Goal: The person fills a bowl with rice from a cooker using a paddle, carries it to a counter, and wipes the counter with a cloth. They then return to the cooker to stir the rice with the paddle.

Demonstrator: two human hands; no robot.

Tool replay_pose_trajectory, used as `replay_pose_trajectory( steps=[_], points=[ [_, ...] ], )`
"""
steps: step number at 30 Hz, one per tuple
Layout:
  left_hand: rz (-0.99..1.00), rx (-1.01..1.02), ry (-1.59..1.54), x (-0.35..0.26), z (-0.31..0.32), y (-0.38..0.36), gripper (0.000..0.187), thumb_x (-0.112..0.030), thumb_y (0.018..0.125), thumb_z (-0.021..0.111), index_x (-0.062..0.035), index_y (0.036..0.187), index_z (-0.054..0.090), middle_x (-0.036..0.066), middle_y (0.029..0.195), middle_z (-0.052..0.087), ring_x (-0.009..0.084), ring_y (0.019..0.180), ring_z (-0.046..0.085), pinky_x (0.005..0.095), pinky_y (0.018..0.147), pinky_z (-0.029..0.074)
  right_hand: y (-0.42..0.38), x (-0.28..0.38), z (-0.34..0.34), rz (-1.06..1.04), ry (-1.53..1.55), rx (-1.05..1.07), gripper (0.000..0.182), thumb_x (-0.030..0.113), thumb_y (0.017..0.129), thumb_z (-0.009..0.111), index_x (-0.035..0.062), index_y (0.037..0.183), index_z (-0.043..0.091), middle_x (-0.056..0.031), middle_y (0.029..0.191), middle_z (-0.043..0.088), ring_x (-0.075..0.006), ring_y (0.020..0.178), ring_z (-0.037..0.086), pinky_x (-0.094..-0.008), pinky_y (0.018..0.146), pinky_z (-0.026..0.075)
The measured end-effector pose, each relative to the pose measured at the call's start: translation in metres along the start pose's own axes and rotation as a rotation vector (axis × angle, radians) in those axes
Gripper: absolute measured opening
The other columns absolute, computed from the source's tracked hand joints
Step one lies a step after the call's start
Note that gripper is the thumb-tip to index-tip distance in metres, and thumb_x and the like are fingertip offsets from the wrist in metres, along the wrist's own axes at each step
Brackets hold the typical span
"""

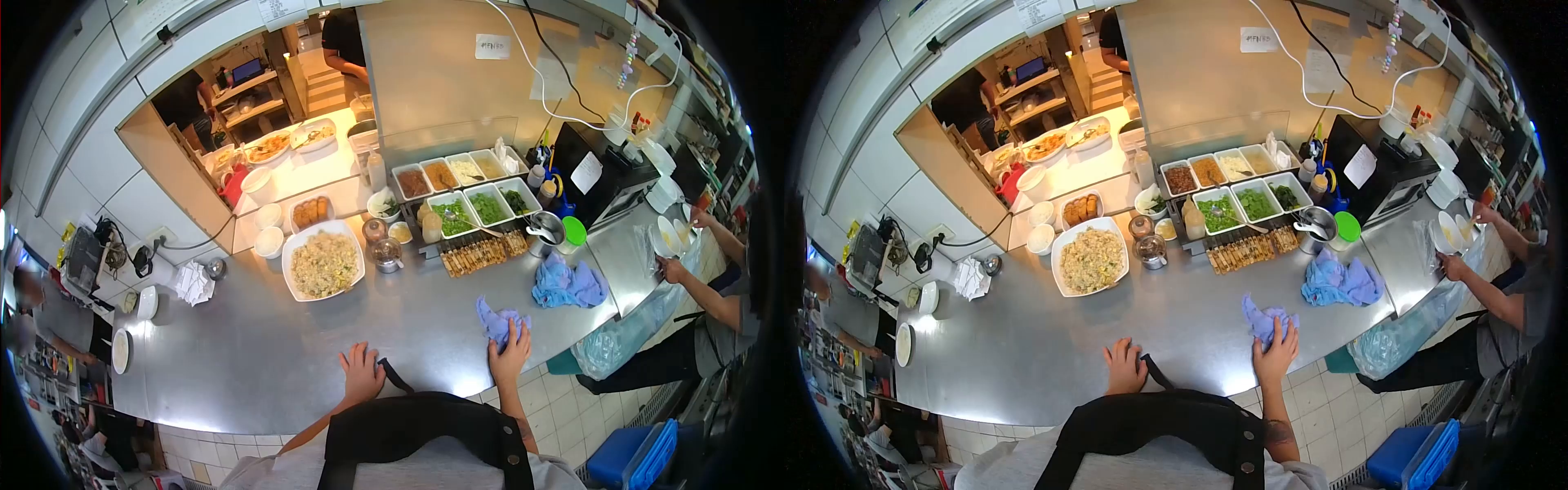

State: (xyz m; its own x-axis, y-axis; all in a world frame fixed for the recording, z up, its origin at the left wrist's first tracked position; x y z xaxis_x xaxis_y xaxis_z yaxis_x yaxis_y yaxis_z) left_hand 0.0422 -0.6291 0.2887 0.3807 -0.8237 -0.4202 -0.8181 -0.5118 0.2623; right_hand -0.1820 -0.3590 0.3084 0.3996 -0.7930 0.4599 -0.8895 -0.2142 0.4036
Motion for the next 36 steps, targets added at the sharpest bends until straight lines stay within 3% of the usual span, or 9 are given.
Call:
replay_pose_trajectory(
  steps=[14,36],
  points=[
    [0.016,0.021,-0.023,-0.0002,-0.0015,-0.0015,0.032,-0.024,0.083,0.061,-0.0088,0.11,0.053,0.018,0.132,0.041,0.0393,0.129,0.033,0.0685,0.103,0.014,-0.0023,-0.0037,0.0016,0.009,0.005,0.008,0.071,0.022,0.071,0.071,0.0151,0.136,0.045,-0.0209,0.139,0.038,-0.0428,0.129,0.034,-0.0531,0.106,0.024],
    [0.013,0.05,-0.016,-0.0003,-0.0008,-0.001,0.035,-0.026,0.083,0.061,-0.0071,0.111,0.052,0.018,0.132,0.039,0.0387,0.13,0.031,0.0687,0.103,0.011,-0.0021,-0.0026,0.0005,0.023,-0.008,0.032,0.072,0.024,0.072,0.071,0.0151,0.137,0.043,-0.0206,0.14,0.038,-0.0422,0.13,0.032,-0.0521,0.107,0.023]
  ],
)
Point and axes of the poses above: each hand's wrist, its own y-axis towards the middle knuckle, its own z-axis out of the palm, x = y × z, the point moved 3 cm from there along y, towards the middle knuckle
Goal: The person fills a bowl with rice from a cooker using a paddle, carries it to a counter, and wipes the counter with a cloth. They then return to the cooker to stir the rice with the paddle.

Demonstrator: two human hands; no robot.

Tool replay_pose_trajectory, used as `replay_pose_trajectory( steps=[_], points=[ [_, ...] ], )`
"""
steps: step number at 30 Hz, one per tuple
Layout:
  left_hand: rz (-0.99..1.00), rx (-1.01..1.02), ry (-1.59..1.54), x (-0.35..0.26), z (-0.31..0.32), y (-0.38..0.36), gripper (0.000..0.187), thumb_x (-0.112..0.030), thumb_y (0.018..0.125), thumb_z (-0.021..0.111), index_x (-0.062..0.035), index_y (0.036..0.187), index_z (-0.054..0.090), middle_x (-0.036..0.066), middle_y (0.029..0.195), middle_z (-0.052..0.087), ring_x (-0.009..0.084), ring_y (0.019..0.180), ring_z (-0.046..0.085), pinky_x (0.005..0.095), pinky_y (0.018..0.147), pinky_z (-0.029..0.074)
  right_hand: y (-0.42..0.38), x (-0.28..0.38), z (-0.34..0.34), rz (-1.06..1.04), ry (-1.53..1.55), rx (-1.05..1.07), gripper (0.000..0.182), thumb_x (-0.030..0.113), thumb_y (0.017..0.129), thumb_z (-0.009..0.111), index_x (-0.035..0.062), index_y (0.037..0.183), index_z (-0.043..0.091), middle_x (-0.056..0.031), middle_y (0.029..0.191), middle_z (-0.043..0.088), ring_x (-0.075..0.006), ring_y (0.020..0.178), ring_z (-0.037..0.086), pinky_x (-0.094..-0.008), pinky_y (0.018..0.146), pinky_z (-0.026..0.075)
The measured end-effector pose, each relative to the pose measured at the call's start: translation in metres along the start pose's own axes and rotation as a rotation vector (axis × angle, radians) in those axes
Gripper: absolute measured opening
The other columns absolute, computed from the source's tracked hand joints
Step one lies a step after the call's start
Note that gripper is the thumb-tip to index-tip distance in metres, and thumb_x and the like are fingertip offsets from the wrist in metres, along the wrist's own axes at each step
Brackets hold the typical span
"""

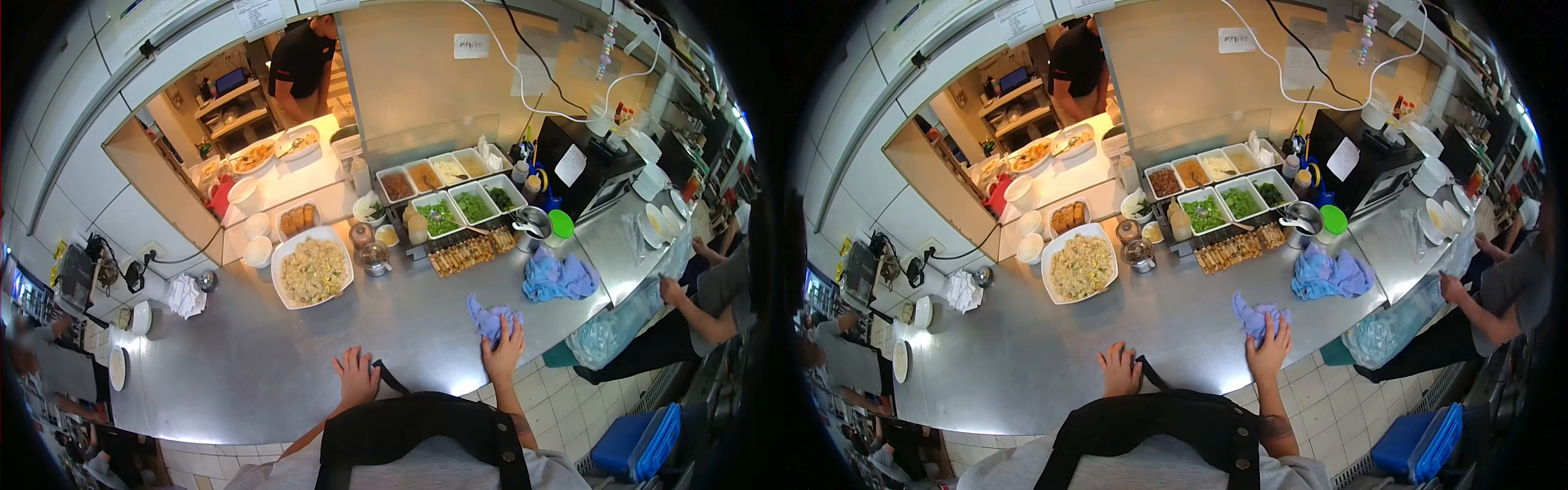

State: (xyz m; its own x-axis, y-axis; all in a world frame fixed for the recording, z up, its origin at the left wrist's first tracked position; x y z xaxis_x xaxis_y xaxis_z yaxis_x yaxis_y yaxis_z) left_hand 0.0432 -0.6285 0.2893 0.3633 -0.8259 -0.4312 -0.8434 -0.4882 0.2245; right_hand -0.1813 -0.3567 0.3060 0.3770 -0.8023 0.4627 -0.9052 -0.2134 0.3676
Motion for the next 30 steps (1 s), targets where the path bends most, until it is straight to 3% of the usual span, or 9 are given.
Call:
replay_pose_trajectory(
  steps=[20,30],
  points=[
    [0.001,0.007,-0.002,0.0,0.0,0.0,0.035,-0.024,0.084,0.06,-0.006,0.112,0.051,0.02,0.132,0.038,0.0402,0.129,0.03,0.0703,0.102,0.012,0.001,0.001,-0.001,-0.013,0.016,-0.017,0.07,0.023,0.071,0.07,0.0157,0.137,0.045,-0.0212,0.139,0.038,-0.0429,0.129,0.033,-0.0525,0.107,0.024],
    [0.007,-0.067,0.018,-0.005,0.004,0.005,0.036,-0.019,0.076,0.062,-0.0061,0.108,0.052,0.018,0.126,0.044,0.0363,0.125,0.037,0.0663,0.102,0.017,-0.002,-0.008,-0.008,-0.004,0.159,-0.118,0.069,0.027,0.069,0.073,0.0119,0.133,0.049,-0.024,0.138,0.039,-0.0406,0.127,0.038,-0.0497,0.104,0.03]
  ],
)
Point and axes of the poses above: each hand's wrist, its own y-axis towards the middle knuckle, its own z-axis out of the palm, x = y × z, the point moved 3 cm from there along y, towards the middle knuckle
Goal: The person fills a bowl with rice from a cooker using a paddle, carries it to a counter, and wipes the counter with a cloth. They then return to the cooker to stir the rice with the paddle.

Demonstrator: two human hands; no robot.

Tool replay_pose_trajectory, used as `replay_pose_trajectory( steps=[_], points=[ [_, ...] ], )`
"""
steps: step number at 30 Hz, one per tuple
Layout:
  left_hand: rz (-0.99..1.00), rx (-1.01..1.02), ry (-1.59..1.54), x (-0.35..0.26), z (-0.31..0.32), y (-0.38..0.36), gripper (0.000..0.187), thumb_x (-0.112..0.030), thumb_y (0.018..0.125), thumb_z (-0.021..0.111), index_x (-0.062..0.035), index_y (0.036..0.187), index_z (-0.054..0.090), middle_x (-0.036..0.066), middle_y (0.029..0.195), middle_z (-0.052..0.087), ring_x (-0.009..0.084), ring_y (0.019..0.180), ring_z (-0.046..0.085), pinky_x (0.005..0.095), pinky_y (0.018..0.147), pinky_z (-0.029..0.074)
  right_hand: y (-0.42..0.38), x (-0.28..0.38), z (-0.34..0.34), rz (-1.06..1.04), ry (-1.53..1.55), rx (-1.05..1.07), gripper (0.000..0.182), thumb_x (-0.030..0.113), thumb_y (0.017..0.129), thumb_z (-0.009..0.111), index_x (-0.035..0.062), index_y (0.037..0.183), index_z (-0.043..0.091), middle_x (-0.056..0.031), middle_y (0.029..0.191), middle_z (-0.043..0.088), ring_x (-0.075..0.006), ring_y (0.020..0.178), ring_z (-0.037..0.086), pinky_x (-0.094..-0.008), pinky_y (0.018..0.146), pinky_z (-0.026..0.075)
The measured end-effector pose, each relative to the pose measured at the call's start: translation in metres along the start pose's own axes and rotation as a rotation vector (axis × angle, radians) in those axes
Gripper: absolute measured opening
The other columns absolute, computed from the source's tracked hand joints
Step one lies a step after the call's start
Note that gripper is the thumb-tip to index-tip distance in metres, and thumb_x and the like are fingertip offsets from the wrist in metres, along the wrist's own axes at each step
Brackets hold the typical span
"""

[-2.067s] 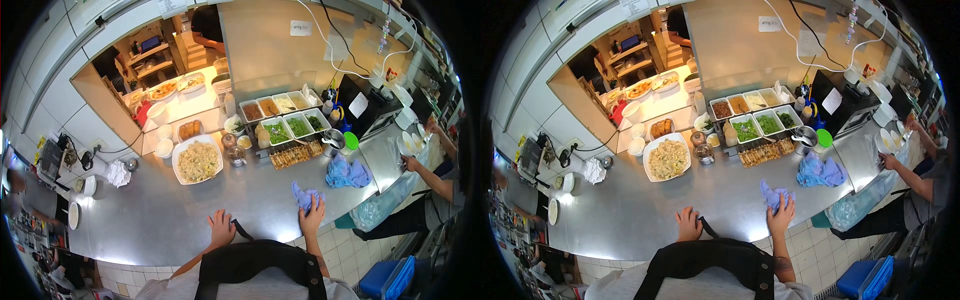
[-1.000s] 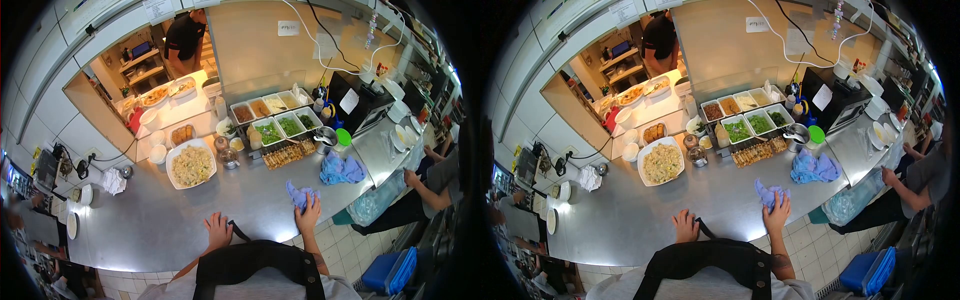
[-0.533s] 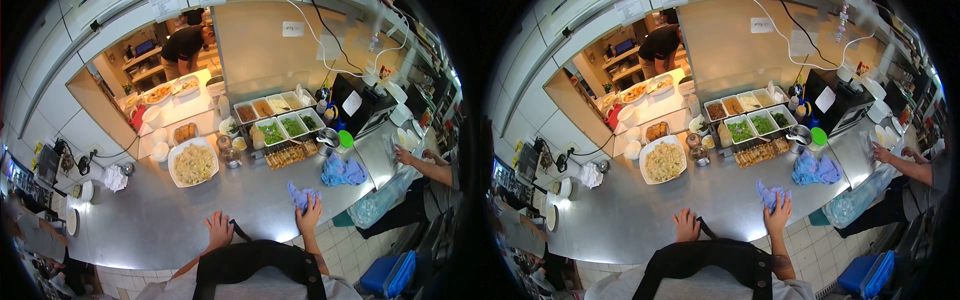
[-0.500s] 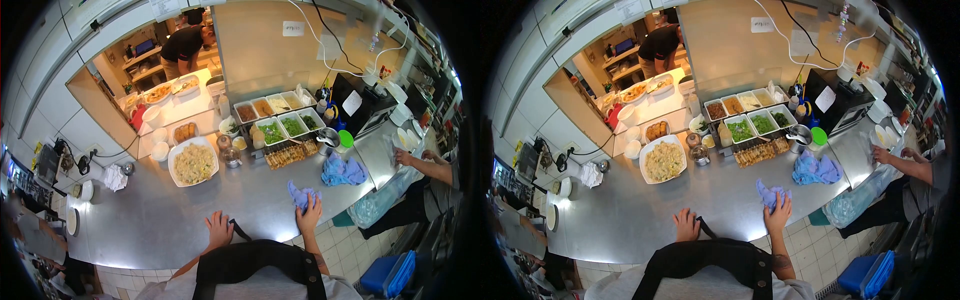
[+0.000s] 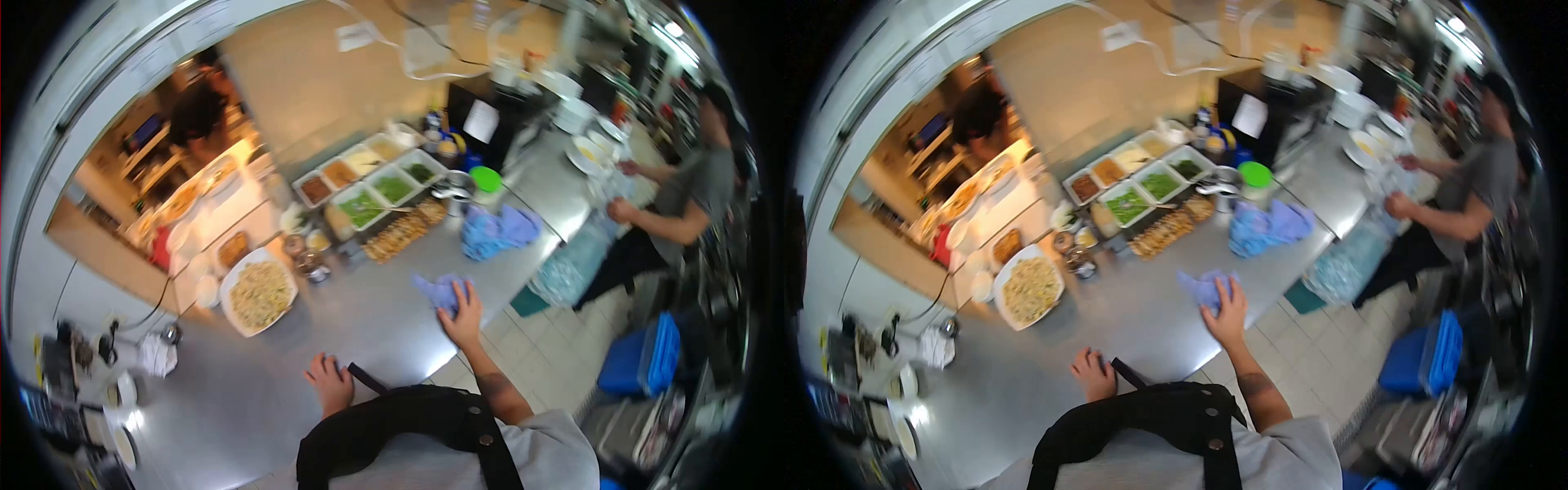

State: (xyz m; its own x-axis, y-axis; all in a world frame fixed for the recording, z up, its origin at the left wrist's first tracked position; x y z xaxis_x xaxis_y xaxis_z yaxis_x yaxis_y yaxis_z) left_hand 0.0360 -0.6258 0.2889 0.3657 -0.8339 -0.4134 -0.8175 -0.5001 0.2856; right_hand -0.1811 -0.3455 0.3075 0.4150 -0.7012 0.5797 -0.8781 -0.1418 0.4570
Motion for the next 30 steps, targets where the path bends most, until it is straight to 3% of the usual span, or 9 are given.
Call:
replay_pose_trajectory(
  steps=[8,11,17,19,21,24,25,27,30],
  points=[
    [0.053,-0.004,0.032,0.008,0.007,-0.008,0.038,-0.024,0.079,0.06,-0.005,0.11,0.05,0.018,0.13,0.042,0.0362,0.126,0.036,0.0658,0.102,0.015,-0.044,-0.008,-0.022,0.19,0.251,-0.29,0.06,0.018,0.079,0.069,0.0085,0.133,0.046,-0.0242,0.136,0.038,-0.0402,0.123,0.042,-0.0435,0.1,0.039],
    [0.057,0.142,0.11,-0.001,-0.003,-0.009,0.05,-0.03,0.081,0.06,-0.0041,0.123,0.048,0.02,0.139,0.036,0.0373,0.133,0.03,0.0677,0.104,0.012,-0.113,0.0,-0.025,0.264,0.32,-0.255,0.055,0.018,0.079,0.07,0.0079,0.129,0.048,-0.0224,0.129,0.041,-0.0376,0.119,0.045,-0.0424,0.096,0.042],
    [0.707,0.582,0.107,-0.01,-0.012,-0.03,0.067,-0.039,0.088,0.054,-0.0067,0.143,0.034,0.021,0.153,0.019,0.0402,0.141,0.015,0.0701,0.104,0.007,-0.272,0.036,-0.02,0.547,0.333,0.084,0.039,0.021,0.08,0.068,0.0069,0.114,0.057,-0.0171,0.118,0.05,-0.0333,0.104,0.055,-0.0422,0.084,0.049],
    [1.021,0.625,-0.113,-0.009,0.004,-0.051,0.064,-0.041,0.09,0.053,-0.0072,0.142,0.037,0.021,0.151,0.023,0.0388,0.141,0.019,0.0708,0.104,0.005,-0.324,0.018,0.005,0.498,0.214,0.231,0.034,0.024,0.081,0.067,0.0072,0.11,0.06,-0.0171,0.112,0.056,-0.031,0.097,0.06,-0.0391,0.081,0.05],
    [1.124,0.791,-0.295,-0.023,0.015,-0.074,0.059,-0.039,0.092,0.051,-0.0078,0.141,0.038,0.019,0.144,0.038,0.037,0.133,0.036,0.0609,0.108,0.019,-0.363,0.013,0.015,0.535,0.067,0.587,0.033,0.027,0.08,0.066,0.0062,0.106,0.064,-0.0193,0.109,0.061,-0.0345,0.099,0.06,-0.0416,0.083,0.05],
    [0.223,1.527,-1.326,-0.053,0.006,-0.092,0.042,-0.031,0.095,0.048,-0.0059,0.128,0.053,0.017,0.127,0.055,0.0318,0.114,0.056,0.0413,0.098,0.041,-0.421,0.008,0.053,0.621,-0.047,0.984,0.034,0.029,0.079,0.065,0.0059,0.104,0.066,-0.0202,0.104,0.065,-0.0356,0.098,0.062,-0.043,0.084,0.05],
    [0.346,1.405,-1.226,-0.054,-0.003,-0.088,0.035,-0.027,0.095,0.049,-0.0041,0.121,0.057,0.016,0.122,0.058,0.0301,0.107,0.058,0.0377,0.092,0.044,-0.437,0.007,0.062,0.656,-0.071,1.097,0.034,0.029,0.078,0.064,0.006,0.103,0.067,-0.0202,0.103,0.066,-0.0352,0.097,0.063,-0.0431,0.085,0.05],
    [0.565,1.148,-1.027,-0.048,-0.02,-0.082,0.025,-0.017,0.094,0.049,-0.0006,0.106,0.064,0.015,0.111,0.062,0.0267,0.093,0.063,0.0304,0.079,0.049,-0.445,0.035,0.054,0.616,-0.018,1.018,0.035,0.031,0.079,0.063,0.0096,0.106,0.067,-0.0184,0.103,0.066,-0.0343,0.099,0.062,-0.0425,0.086,0.05],
    [0.625,0.723,-0.831,-0.005,-0.035,-0.067,0.016,-0.008,0.089,0.053,0.0035,0.084,0.063,0.014,0.104,0.063,0.0265,0.086,0.063,0.0336,0.073,0.05,-0.449,0.065,0.049,0.582,-0.005,0.917,0.035,0.032,0.079,0.063,0.0111,0.106,0.067,-0.0166,0.102,0.067,-0.0329,0.099,0.063,-0.0414,0.087,0.05]
  ],
)
Point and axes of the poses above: each hand's wrist, its own y-axis towards the middle knuckle, its own z-axis out of the palm, x = y × z, the point moved 3 cm from there along y, towards the middle knuckle
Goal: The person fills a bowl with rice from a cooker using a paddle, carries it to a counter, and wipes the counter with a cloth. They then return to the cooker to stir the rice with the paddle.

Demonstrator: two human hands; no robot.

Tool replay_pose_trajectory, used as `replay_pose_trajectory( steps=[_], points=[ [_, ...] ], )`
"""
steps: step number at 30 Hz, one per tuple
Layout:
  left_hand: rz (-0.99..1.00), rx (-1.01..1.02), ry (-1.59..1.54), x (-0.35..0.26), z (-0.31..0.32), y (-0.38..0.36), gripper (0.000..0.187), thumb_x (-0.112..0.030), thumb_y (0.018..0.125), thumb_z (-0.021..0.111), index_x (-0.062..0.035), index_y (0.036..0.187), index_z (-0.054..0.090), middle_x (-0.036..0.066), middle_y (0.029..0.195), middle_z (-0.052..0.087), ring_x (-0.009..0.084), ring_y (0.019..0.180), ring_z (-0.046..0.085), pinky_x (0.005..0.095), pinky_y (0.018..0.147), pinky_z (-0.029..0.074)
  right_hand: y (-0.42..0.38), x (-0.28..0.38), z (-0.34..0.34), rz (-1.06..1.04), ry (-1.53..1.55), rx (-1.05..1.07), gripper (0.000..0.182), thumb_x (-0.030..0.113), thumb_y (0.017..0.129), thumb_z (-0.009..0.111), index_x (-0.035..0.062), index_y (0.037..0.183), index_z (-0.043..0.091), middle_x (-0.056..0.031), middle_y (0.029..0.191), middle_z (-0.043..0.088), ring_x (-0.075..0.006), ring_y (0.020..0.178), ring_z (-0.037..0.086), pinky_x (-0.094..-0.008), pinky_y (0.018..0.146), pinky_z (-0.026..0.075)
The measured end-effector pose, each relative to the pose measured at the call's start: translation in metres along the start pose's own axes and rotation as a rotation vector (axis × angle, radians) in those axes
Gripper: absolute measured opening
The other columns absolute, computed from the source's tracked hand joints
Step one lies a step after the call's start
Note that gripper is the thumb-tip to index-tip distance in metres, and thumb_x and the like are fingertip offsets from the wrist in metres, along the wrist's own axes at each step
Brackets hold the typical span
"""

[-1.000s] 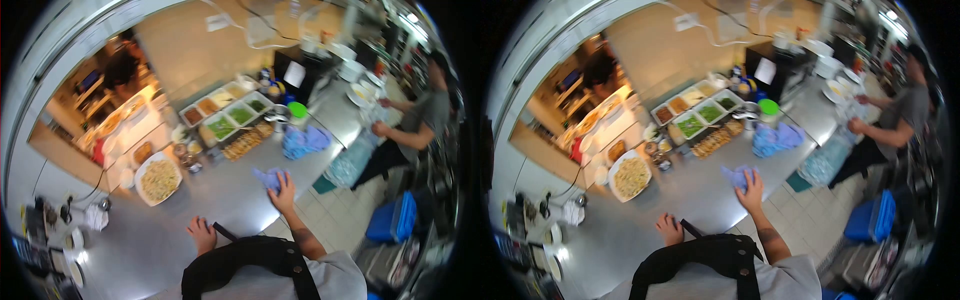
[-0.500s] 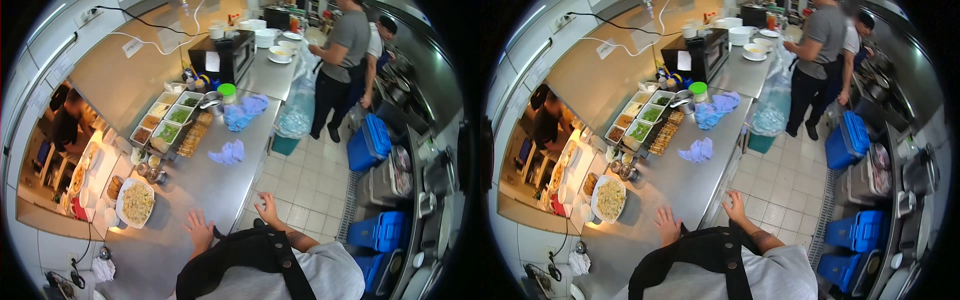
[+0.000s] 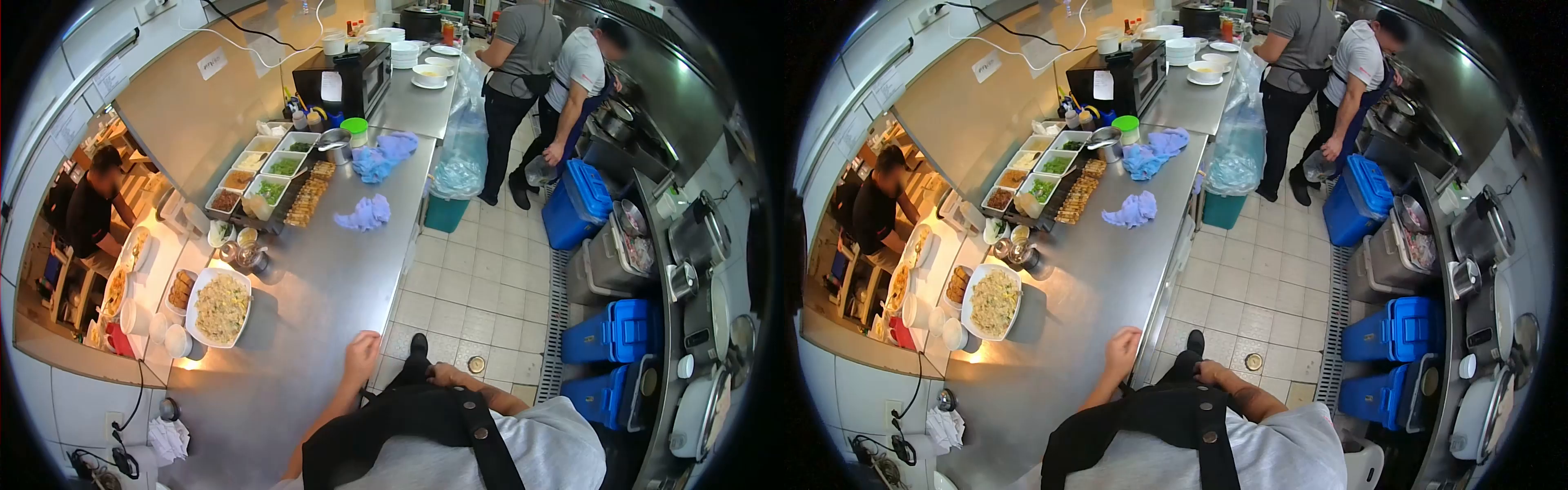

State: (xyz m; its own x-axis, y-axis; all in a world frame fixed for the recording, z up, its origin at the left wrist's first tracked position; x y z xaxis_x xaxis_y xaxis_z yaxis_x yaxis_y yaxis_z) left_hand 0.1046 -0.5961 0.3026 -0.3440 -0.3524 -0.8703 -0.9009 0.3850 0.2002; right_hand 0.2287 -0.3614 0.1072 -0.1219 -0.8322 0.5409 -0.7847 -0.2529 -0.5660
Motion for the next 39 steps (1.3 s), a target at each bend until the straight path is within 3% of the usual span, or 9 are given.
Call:
replay_pose_trajectory(
  steps=[2,5,6,9,15,21,27,28,39],
  points=[
    [-0.08,-0.158,0.128,0.016,-0.025,-0.025,0.009,-0.001,0.083,0.054,0.0036,0.089,0.059,0.017,0.108,0.06,0.0312,0.095,0.06,0.036,0.08,0.048,-0.001,-0.005,0.008,-0.003,-0.001,0.019,0.035,0.032,0.079,0.063,0.0106,0.107,0.067,-0.0168,0.103,0.067,-0.0333,0.099,0.063,-0.0417,0.087,0.049],
    [-0.008,-0.454,0.266,0.029,-0.047,-0.052,0.021,0.001,0.078,0.053,0.0019,0.099,0.055,0.021,0.117,0.054,0.0368,0.106,0.054,0.0397,0.089,0.045,0.003,-0.013,0.014,0.079,-0.058,0.108,0.037,0.033,0.078,0.063,0.0101,0.108,0.067,-0.0174,0.105,0.067,-0.0341,0.101,0.062,-0.0422,0.088,0.049],
    [-0.046,-0.412,0.248,0.038,-0.051,-0.058,0.033,0.002,0.074,0.052,0.0009,0.108,0.051,0.024,0.123,0.048,0.0407,0.113,0.048,0.0432,0.096,0.039,0.006,-0.015,0.011,0.122,-0.088,0.143,0.038,0.033,0.078,0.063,0.0099,0.108,0.067,-0.0177,0.106,0.066,-0.0344,0.102,0.062,-0.0424,0.088,0.049],
    [-0.075,-0.386,0.324,0.038,-0.046,-0.055,0.031,-0.002,0.076,0.055,0.0012,0.106,0.052,0.023,0.122,0.048,0.0405,0.113,0.047,0.0457,0.097,0.038,-0.007,0.0,-0.015,0.146,-0.172,0.222,0.042,0.036,0.078,0.062,0.008,0.109,0.067,-0.0181,0.108,0.066,-0.0347,0.104,0.061,-0.0428,0.089,0.048],
    [-0.036,-0.339,0.545,0.031,-0.039,-0.049,0.033,-0.015,0.078,0.061,0.0001,0.106,0.054,0.022,0.122,0.049,0.0396,0.116,0.044,0.0506,0.098,0.036,0.008,-0.047,-0.006,0.131,-0.103,0.087,0.05,0.044,0.075,0.065,0.0082,0.111,0.067,-0.0188,0.113,0.064,-0.0349,0.109,0.059,-0.04,0.095,0.046],
    [-0.015,-0.376,0.572,0.024,-0.044,-0.049,0.033,-0.016,0.077,0.065,-0.0008,0.105,0.056,0.021,0.12,0.05,0.0384,0.114,0.047,0.0477,0.096,0.038,-0.001,-0.043,-0.013,0.181,-0.193,0.209,0.045,0.043,0.077,0.065,0.011,0.108,0.069,-0.0168,0.111,0.066,-0.0342,0.106,0.061,-0.0392,0.094,0.047],
    [-0.024,-0.377,0.571,0.021,-0.045,-0.05,0.034,-0.017,0.079,0.065,-0.0012,0.107,0.056,0.02,0.121,0.05,0.0378,0.114,0.047,0.0469,0.096,0.038,-0.033,0.05,-0.061,0.18,-0.15,0.068,0.044,0.041,0.075,0.066,0.0119,0.108,0.069,-0.018,0.106,0.067,-0.0342,0.105,0.062,-0.0391,0.092,0.048],
    [-0.031,-0.375,0.57,0.02,-0.046,-0.05,0.034,-0.018,0.079,0.065,-0.0012,0.107,0.056,0.02,0.121,0.05,0.0372,0.115,0.047,0.0468,0.096,0.038,0.004,-0.001,-0.028,0.158,0.003,0.1,0.043,0.04,0.075,0.066,0.0122,0.108,0.069,-0.0187,0.106,0.067,-0.0344,0.104,0.062,-0.0394,0.092,0.048],
    [-0.024,-0.377,0.591,0.024,-0.045,-0.052,0.035,-0.019,0.079,0.064,-0.0009,0.107,0.054,0.02,0.121,0.05,0.0355,0.114,0.047,0.046,0.097,0.038,0.051,0.013,-0.027,0.034,-0.199,0.137,0.042,0.037,0.077,0.067,0.0112,0.11,0.067,-0.017,0.102,0.068,-0.0329,0.1,0.064,-0.0381,0.09,0.05]
  ],
)
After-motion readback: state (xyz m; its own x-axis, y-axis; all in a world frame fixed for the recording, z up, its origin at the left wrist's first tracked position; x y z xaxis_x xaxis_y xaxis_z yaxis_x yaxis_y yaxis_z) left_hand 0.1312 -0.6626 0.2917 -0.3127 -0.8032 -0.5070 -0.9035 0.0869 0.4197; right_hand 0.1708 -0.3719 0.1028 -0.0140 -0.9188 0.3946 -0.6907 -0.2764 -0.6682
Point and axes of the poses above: each hand's wrist, its own y-axis towards the middle knuckle, its own z-axis out of the palm, x = y × z, the point moved 3 cm from there along y, towards the middle knuckle
